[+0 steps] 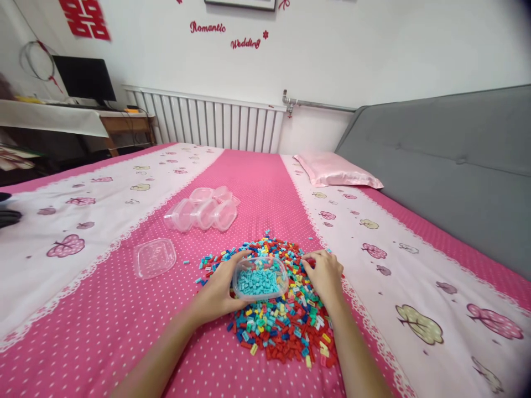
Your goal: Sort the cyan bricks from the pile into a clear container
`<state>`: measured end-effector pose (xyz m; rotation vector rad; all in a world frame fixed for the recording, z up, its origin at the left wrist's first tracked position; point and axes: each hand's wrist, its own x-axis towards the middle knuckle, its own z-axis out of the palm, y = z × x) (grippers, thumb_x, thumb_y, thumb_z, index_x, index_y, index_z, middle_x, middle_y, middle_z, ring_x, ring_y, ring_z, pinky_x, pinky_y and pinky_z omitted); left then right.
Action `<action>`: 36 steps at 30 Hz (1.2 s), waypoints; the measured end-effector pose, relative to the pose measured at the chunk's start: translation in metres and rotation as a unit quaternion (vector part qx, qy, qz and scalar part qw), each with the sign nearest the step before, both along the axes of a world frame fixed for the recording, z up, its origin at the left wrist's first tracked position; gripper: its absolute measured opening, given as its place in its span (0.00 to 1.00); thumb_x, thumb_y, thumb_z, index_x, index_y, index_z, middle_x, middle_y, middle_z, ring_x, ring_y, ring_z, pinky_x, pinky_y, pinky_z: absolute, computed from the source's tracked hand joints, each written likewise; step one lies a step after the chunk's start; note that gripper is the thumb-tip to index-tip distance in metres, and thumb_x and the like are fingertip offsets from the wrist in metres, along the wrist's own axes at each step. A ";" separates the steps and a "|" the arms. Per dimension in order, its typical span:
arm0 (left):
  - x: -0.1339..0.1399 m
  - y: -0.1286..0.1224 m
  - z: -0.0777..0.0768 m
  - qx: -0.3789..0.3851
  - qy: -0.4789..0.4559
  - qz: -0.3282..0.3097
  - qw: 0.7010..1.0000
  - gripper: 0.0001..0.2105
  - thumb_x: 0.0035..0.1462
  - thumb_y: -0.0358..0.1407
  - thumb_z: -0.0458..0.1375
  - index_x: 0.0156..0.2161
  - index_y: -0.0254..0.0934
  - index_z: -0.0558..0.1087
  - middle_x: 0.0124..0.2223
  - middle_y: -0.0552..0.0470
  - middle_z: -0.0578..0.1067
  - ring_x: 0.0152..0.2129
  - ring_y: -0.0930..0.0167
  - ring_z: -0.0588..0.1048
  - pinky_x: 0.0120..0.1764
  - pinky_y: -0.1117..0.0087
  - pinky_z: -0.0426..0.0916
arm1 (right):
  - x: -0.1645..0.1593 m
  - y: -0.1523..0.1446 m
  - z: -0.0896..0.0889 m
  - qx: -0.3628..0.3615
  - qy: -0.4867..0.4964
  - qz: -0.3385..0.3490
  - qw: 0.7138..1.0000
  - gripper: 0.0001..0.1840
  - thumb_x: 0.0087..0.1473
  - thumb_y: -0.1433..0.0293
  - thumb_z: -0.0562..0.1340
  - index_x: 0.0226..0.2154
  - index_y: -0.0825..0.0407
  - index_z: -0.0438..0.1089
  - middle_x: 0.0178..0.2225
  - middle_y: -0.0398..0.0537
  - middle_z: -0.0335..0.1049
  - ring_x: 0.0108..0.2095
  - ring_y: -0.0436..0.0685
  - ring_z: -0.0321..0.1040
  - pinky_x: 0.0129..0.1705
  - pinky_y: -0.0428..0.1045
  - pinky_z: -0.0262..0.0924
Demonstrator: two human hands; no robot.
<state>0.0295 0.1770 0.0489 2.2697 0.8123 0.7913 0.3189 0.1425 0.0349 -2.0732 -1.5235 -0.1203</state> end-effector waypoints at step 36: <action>0.006 -0.010 0.005 0.074 0.036 -0.003 0.997 0.44 0.52 0.49 0.69 0.67 0.47 0.50 0.63 0.43 0.67 0.58 0.54 0.68 0.59 0.53 0.63 | -0.070 -0.041 0.053 -0.018 -0.035 0.165 0.985 0.05 0.53 0.73 0.69 0.30 0.46 0.77 0.34 0.48 0.67 0.42 0.62 0.61 0.46 0.55 0.53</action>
